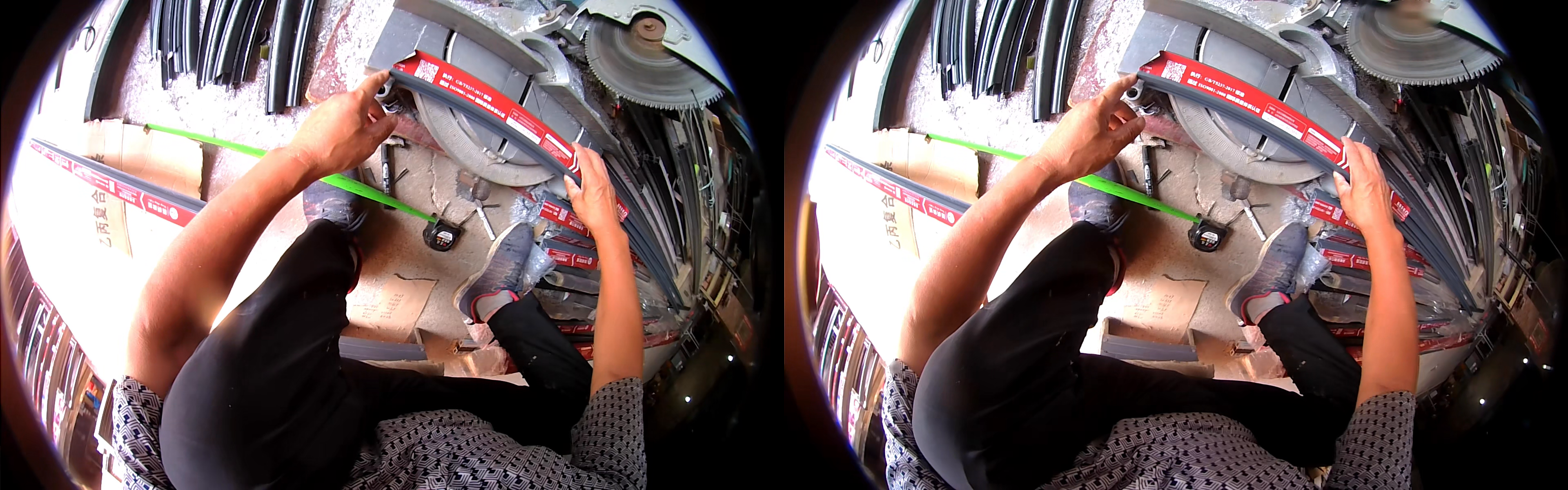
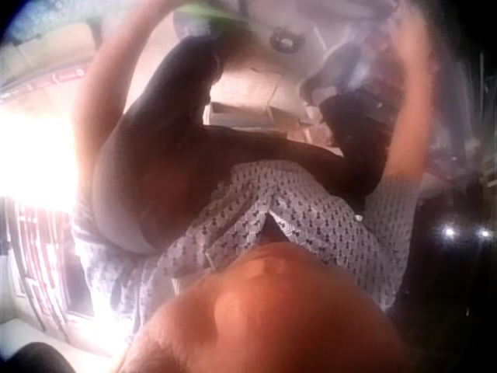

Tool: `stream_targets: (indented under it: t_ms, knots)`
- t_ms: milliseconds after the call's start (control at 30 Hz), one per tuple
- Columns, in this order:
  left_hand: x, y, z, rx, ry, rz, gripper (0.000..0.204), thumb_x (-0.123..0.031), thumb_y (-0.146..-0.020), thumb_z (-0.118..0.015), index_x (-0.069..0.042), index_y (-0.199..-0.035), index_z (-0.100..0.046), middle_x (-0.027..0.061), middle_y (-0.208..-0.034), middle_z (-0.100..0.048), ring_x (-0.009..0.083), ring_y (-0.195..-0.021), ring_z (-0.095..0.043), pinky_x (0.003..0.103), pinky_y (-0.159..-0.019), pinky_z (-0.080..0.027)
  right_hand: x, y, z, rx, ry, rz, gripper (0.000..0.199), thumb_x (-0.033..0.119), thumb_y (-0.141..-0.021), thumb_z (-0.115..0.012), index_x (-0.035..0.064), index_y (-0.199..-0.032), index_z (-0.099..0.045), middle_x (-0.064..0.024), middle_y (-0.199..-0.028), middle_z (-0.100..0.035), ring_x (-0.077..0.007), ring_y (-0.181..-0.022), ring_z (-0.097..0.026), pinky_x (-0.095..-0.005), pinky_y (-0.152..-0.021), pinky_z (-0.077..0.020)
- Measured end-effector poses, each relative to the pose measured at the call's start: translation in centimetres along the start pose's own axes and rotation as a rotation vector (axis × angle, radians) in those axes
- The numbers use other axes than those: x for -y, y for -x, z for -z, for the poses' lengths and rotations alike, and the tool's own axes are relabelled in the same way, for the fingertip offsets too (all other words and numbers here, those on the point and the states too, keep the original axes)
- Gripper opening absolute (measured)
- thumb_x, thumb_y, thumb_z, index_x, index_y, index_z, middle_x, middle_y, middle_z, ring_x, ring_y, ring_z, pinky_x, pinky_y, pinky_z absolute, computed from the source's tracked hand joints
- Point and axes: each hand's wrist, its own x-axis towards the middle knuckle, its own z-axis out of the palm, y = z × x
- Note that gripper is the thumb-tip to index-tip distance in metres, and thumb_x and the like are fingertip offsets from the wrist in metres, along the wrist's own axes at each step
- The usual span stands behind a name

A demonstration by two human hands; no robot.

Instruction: The person measures a long profile with a tape measure and marks it with a marker. They then place the profile on a miter saw, align it with the blade, and prepare to cut it.

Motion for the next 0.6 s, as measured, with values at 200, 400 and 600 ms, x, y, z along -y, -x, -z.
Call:
stream_targets:
  t_ms: [200, 400, 600]
  knots:
    - [0.4, -0.2, 0.1, -0.013, 0.000, -0.019, 0.065, -0.024, -0.101, -0.064, 0.001, -0.154, -0.037, 0.0186, -0.106, -0.075, 0.0300, -0.100, -0.074, 0.039, -0.090, -0.058, 0.5, -0.1, 0.9, 0.075, -0.018, 0.000, 0.065, 0.005, -0.085, -0.074, 0.0039, -0.145, -0.050, -0.0185, -0.135, -0.057, -0.0386, -0.125, -0.056, -0.0441, -0.107, -0.0465]
    - [0.5, -0.3, 0.2, 0.046, -0.065, -0.031, 0.058, -0.026, -0.102, -0.062, 0.002, -0.149, -0.043, 0.0183, -0.107, -0.075, 0.0301, -0.099, -0.074, 0.039, -0.090, -0.058, 0.6, 0.4, 1.2, 0.089, 0.023, 0.024, 0.065, 0.009, -0.086, -0.074, 0.0037, -0.147, -0.049, -0.0177, -0.136, -0.057, -0.0382, -0.126, -0.056, -0.0441, -0.107, -0.0458]
    - [0.8, -0.6, -0.1, -0.091, 0.001, 0.012, 0.058, -0.025, -0.103, -0.061, 0.001, -0.151, -0.042, 0.0185, -0.110, -0.075, 0.0298, -0.100, -0.074, 0.040, -0.091, -0.057, 2.2, -0.2, -0.1, -0.024, -0.005, 0.044, 0.057, 0.017, -0.094, -0.070, 0.0041, -0.146, -0.051, -0.0184, -0.133, -0.059, -0.0384, -0.124, -0.057, -0.0444, -0.107, -0.0454]
